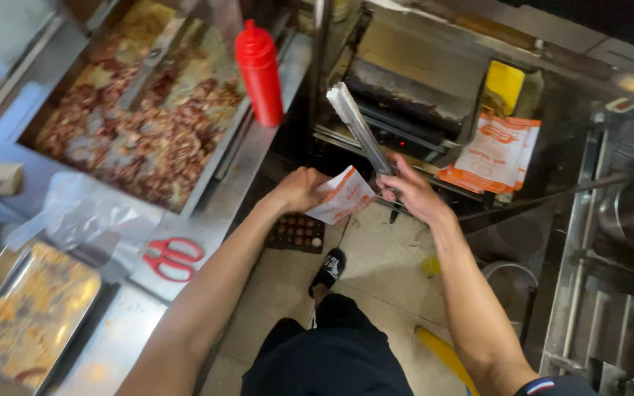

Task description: The person washes a metal tray in a sink, then prepares bread rolls by filling them with meat and vegetables at a food preparation station.

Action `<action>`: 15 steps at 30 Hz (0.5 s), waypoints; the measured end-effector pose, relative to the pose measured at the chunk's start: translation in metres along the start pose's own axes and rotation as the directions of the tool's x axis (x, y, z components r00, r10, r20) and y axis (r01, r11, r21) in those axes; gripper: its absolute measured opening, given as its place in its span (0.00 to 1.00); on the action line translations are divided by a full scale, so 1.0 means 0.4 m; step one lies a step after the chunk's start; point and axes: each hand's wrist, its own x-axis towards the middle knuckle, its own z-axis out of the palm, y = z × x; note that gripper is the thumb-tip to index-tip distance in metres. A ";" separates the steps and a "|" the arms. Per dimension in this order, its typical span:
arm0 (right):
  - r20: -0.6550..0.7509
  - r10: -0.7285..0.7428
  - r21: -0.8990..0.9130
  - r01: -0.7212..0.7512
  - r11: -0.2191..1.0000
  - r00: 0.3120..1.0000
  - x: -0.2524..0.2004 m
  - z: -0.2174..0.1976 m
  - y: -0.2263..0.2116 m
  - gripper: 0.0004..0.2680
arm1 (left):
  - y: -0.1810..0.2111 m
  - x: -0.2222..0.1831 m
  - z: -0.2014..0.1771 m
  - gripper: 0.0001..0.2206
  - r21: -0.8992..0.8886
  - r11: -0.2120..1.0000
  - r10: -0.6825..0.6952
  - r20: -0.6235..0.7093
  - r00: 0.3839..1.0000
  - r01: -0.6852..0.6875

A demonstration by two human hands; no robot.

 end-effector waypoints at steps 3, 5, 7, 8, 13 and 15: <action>-0.315 0.062 -0.103 -0.099 0.990 0.947 -0.011 -0.127 0.066 0.13 | -0.035 0.237 0.034 0.19 0.262 0.965 0.024 0.020 0.999 -0.029; -0.382 0.044 -0.142 -0.105 0.984 0.923 -0.030 -0.172 0.119 0.11 | -0.061 0.377 0.044 0.19 0.407 0.913 0.016 0.054 0.998 -0.036; -0.306 -0.025 -0.091 -0.003 0.996 0.952 -0.057 -0.201 0.154 0.12 | -0.082 0.489 0.047 0.21 0.532 0.843 0.054 0.055 0.997 -0.075; -0.310 0.001 -0.059 -0.020 0.998 0.951 -0.070 -0.206 0.164 0.12 | -0.096 0.530 0.043 0.25 0.597 0.798 0.008 0.117 0.993 -0.077; -0.332 0.111 0.029 -0.108 0.994 0.937 -0.111 -0.187 0.178 0.12 | -0.145 0.624 0.017 0.17 0.649 0.746 0.014 0.205 0.979 -0.147; -0.383 0.148 0.055 -0.137 0.989 0.912 -0.123 -0.175 0.195 0.12 | -0.155 0.630 -0.003 0.15 0.656 0.727 0.009 0.287 0.958 -0.203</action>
